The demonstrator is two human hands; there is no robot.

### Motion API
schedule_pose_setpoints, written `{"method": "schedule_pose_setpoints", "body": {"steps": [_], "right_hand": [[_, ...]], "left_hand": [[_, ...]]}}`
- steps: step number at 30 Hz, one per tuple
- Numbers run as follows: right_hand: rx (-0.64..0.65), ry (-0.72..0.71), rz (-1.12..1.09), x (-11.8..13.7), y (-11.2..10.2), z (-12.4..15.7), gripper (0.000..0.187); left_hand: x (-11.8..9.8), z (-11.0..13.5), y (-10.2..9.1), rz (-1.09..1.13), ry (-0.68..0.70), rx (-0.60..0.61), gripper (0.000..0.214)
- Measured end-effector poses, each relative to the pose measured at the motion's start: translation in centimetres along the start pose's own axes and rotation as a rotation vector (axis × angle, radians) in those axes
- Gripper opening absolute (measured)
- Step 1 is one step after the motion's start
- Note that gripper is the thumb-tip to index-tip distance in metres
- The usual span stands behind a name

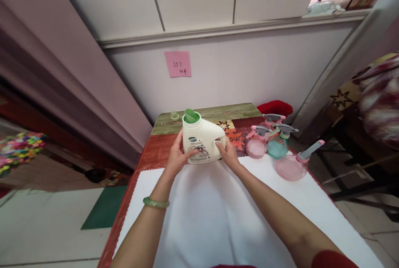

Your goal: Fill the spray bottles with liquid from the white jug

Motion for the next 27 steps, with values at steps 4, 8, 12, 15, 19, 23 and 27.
{"method": "schedule_pose_setpoints", "body": {"steps": [4, 8, 12, 15, 19, 23, 27], "right_hand": [[0.007, -0.005, 0.009, -0.8, 1.4, -0.5, 0.038], [0.009, -0.018, 0.009, -0.9, 2.0, -0.1, 0.045], [-0.1, -0.063, 0.0, -0.1, -0.8, 1.3, 0.069], [-0.316, -0.145, -0.018, 0.6, -6.1, 3.6, 0.064], [-0.736, -0.076, 0.073, -0.9, -13.5, 6.5, 0.071], [-0.795, 0.142, 0.123, -4.7, -14.7, 5.4, 0.09], [-0.766, 0.218, 0.187, -7.0, -13.4, 3.4, 0.106]], "left_hand": [[1.5, -0.5, 0.0, 0.022, -0.052, 0.051, 0.096], [2.3, -0.3, -0.3, 0.015, -0.084, 0.065, 0.089], [2.7, -0.6, -1.1, 0.008, -0.095, 0.067, 0.103], [3.1, -0.3, -2.6, -0.053, -0.093, -0.015, 0.117], [0.5, 2.1, -5.1, -0.191, 0.098, -0.404, 0.095], [-4.4, 5.4, -1.7, -0.205, 0.406, -0.444, 0.075], [-7.0, 7.3, 3.2, -0.391, 0.491, -0.243, 0.065]]}}
Point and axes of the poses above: each hand's wrist, its own z-axis away from the middle knuckle, its own y-axis out of the palm, x = y × z, the point moved 9 cm from there along -z, towards the middle knuckle, and after that the axes turned 4 degrees about -x, right-handed, at the moved point
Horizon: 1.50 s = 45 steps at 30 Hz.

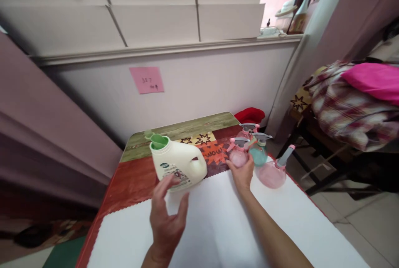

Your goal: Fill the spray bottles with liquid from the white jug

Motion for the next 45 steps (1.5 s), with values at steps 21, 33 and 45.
{"method": "schedule_pose_setpoints", "body": {"steps": [21, 33, 45], "right_hand": [[1.488, 0.244, -0.841, 18.0, -3.1, 14.8, 0.097], [1.964, 0.648, -1.094, 18.8, -2.1, 21.7, 0.087], [0.749, -0.177, -0.742, 20.2, -3.5, 14.0, 0.128]], "left_hand": [[-4.7, -2.8, 4.7, 0.884, -0.597, 0.794, 0.075], [-7.8, -3.7, 3.3, 1.096, -0.603, 0.824, 0.032], [-5.1, -7.6, 0.9, 0.706, -0.59, 0.196, 0.04]]}}
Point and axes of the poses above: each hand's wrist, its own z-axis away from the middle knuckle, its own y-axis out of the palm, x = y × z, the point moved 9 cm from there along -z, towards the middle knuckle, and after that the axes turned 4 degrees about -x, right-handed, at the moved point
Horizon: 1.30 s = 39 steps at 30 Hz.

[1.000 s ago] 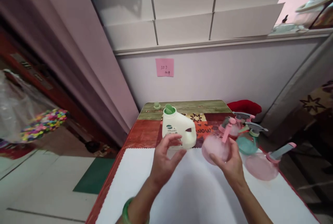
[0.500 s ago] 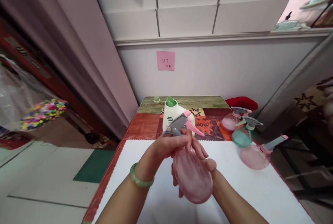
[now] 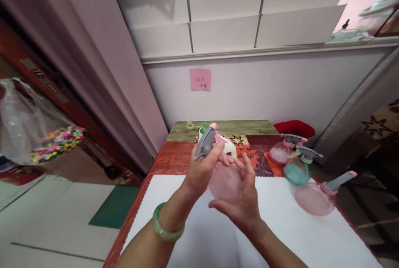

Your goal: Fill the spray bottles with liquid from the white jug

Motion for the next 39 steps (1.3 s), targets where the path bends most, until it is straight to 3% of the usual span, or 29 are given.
{"method": "schedule_pose_setpoints", "body": {"steps": [1, 3, 5, 7, 8, 10, 13, 16, 20, 23, 25, 29, 32, 36, 39], "right_hand": [[-0.02, 0.084, -0.13, -0.6, -0.2, -0.1, 0.123], [0.032, 0.404, -0.389, -2.9, 0.5, 0.1, 0.099], [0.293, 0.842, -0.596, -4.9, 3.3, 2.2, 0.095], [0.586, 1.161, -0.786, -4.6, 5.6, 5.0, 0.11], [0.662, 1.246, -0.873, -4.2, 6.1, 5.8, 0.112], [0.644, 1.302, -0.985, -4.1, 6.4, 6.1, 0.104], [0.501, 1.204, -0.952, -4.8, 5.8, 5.5, 0.084], [0.325, 0.879, -0.783, -5.2, 4.3, 3.6, 0.075], [-0.088, 0.325, -0.382, -4.0, 0.3, 1.4, 0.097], [-0.342, 0.067, -0.102, -2.3, -1.9, 1.7, 0.109], [-0.308, 0.057, -0.117, -2.2, -1.5, 1.7, 0.112], [0.004, 0.222, -0.383, -2.9, 1.0, 1.8, 0.103], [0.047, 0.283, -0.405, -3.7, 0.8, 2.0, 0.104], [0.003, 0.324, -0.363, -5.8, -0.7, 1.9, 0.11], [-0.03, 0.326, -0.281, -6.9, -2.5, 1.1, 0.108]], "left_hand": [[-0.3, -0.2, 0.2, 0.021, 0.007, 0.032, 0.041], [-1.0, -0.6, 0.5, 0.053, 0.009, 0.12, 0.044], [-1.7, -0.8, 1.1, 0.093, 0.003, 0.228, 0.047], [-2.0, -0.9, 1.7, 0.103, -0.008, 0.317, 0.048], [-2.0, -0.9, 1.9, 0.086, -0.014, 0.344, 0.049], [-1.9, -1.0, 2.1, 0.033, -0.019, 0.352, 0.05], [-1.9, -1.0, 1.9, -0.014, -0.002, 0.301, 0.051], [-2.2, -0.9, 1.5, -0.011, 0.016, 0.221, 0.05], [-2.3, -0.8, 1.9, 0.022, 0.029, 0.188, 0.049], [-2.3, -1.0, 2.1, 0.069, 0.024, 0.141, 0.053], [-2.4, -1.3, 2.2, 0.127, 0.013, 0.118, 0.055], [-3.2, -1.7, 2.7, 0.22, 0.002, 0.144, 0.056], [-5.3, -2.5, 1.4, 0.211, 0.104, 0.046, 0.057], [-8.7, -3.6, -2.7, 0.28, 0.222, -0.119, 0.064], [-9.9, -4.2, -8.2, 0.408, 0.279, -0.281, 0.064]]}}
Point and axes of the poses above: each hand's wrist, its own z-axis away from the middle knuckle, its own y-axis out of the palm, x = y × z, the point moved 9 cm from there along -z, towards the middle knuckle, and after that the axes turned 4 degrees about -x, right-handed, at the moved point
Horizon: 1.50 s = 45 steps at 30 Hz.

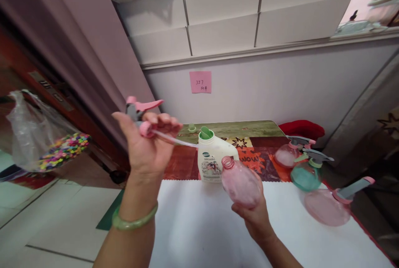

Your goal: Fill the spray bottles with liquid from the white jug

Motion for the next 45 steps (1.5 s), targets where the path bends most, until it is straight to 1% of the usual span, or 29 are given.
{"method": "schedule_pose_setpoints", "body": {"steps": [2, 3, 4, 6, 7, 8, 10, 13, 16, 19, 22, 26, 29, 32, 37, 41, 45], "right_hand": [[-0.027, -0.021, 0.054, 0.6, -1.2, -1.3, 0.108], [-0.033, -0.042, 0.084, 1.3, -1.7, -2.1, 0.107], [-0.032, -0.07, 0.115, 2.1, -2.0, -3.0, 0.107], [-0.018, -0.141, 0.178, 4.1, -2.3, -4.9, 0.106], [-0.006, -0.176, 0.206, 5.1, -2.2, -5.9, 0.106], [0.006, -0.207, 0.232, 6.1, -2.1, -6.9, 0.108], [0.026, -0.262, 0.283, 7.8, -1.6, -8.7, 0.109], [0.064, -0.306, 0.332, 9.6, -0.4, -10.7, 0.103], [0.141, -0.268, 0.352, 10.2, 1.3, -12.2, 0.097], [0.198, -0.247, 0.408, 10.5, 2.4, -13.2, 0.095], [0.242, -0.265, 0.517, 10.7, 3.2, -14.0, 0.093], [0.295, -0.268, 0.615, 10.7, 3.8, -14.8, 0.094], [0.332, -0.268, 0.661, 10.8, 4.2, -15.0, 0.094], [0.338, -0.273, 0.731, 11.3, 4.5, -15.2, 0.094], [0.352, -0.312, 0.839, 12.4, 4.7, -15.6, 0.091], [0.368, -0.371, 0.928, 13.3, 4.9, -15.9, 0.089], [0.399, -0.406, 0.97, 14.1, 5.4, -15.9, 0.088]], "left_hand": [[-0.3, -0.9, -4.0, 0.092, -0.014, -0.1, 0.064], [-0.1, -1.0, -6.2, 0.155, -0.01, -0.136, 0.061], [0.8, -0.8, -8.2, 0.207, -0.04, -0.144, 0.056], [4.0, 0.6, -12.5, 0.283, -0.168, -0.188, 0.046], [6.2, 1.9, -14.8, 0.31, -0.259, -0.238, 0.044], [8.6, 3.4, -17.0, 0.333, -0.352, -0.297, 0.044], [12.3, 6.4, -20.6, 0.329, -0.434, -0.353, 0.053], [16.2, 10.2, -24.6, 0.307, -0.493, -0.436, 0.059], [18.6, 12.5, -27.0, 0.266, -0.555, -0.491, 0.061], [19.7, 13.2, -28.3, 0.233, -0.582, -0.511, 0.06], [20.1, 13.2, -28.8, 0.199, -0.618, -0.498, 0.055], [20.4, 13.3, -28.3, 0.139, -0.678, -0.449, 0.05], [20.2, 13.3, -27.6, 0.103, -0.68, -0.42, 0.043], [20.1, 13.2, -27.1, 0.075, -0.674, -0.405, 0.037], [20.2, 12.9, -27.6, 0.05, -0.635, -0.418, 0.035], [20.4, 12.6, -28.3, 0.07, -0.617, -0.438, 0.042], [20.6, 12.6, -28.2, 0.083, -0.632, -0.437, 0.042]]}}
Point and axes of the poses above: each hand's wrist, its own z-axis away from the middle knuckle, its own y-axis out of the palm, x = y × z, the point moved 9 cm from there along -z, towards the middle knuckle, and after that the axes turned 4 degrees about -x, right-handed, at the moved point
